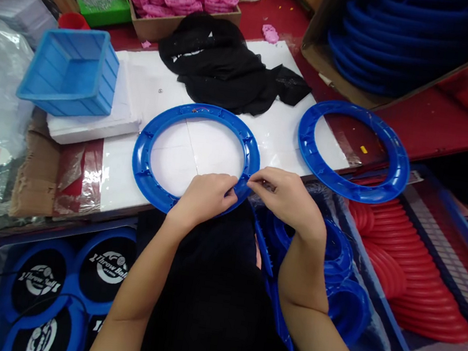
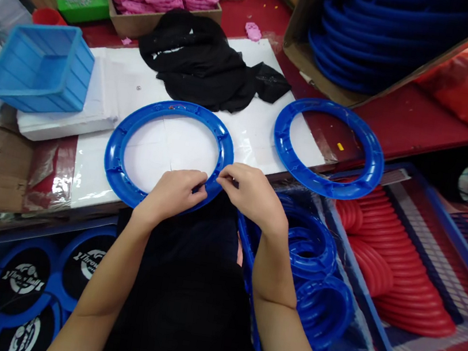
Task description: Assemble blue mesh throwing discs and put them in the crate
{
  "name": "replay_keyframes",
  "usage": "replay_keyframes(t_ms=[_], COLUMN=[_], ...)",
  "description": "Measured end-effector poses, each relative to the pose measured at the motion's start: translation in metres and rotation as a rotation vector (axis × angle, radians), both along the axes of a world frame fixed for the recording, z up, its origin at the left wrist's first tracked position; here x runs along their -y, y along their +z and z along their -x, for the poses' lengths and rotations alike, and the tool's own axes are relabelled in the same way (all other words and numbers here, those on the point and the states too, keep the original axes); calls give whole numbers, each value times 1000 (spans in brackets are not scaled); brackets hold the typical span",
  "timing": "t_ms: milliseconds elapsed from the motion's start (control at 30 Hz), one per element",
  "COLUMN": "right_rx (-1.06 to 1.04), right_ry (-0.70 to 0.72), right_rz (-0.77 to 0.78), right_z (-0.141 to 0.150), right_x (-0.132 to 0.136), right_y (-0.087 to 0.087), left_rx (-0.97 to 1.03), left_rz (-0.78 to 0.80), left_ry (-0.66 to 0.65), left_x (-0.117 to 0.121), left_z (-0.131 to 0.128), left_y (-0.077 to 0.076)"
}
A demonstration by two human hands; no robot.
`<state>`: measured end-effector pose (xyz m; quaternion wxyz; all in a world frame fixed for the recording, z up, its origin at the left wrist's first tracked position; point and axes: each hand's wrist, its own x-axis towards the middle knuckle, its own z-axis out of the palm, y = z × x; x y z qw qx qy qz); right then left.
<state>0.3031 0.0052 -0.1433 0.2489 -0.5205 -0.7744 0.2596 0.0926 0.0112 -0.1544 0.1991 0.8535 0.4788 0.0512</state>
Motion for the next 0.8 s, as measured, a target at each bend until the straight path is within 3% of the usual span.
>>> replay_keyframes(t_ms=[133, 333, 433, 667, 800], right_rx=[-8, -44, 0, 379, 448], right_ry=[7, 7, -23, -185, -262], right_rz=[-44, 36, 52, -16, -21], right_z=[5, 3, 5, 30, 43], right_x=[-17, -32, -26, 6, 18], right_y=[-4, -13, -13, -5, -6], left_rx=[36, 68, 71, 70, 37], left_rz=[22, 22, 28, 9, -3], left_ry=[-1, 0, -18, -152, -135], left_x=[-2, -2, -4, -10, -5], left_z=[0, 1, 2, 19, 19], left_y=[0, -1, -1, 5, 12])
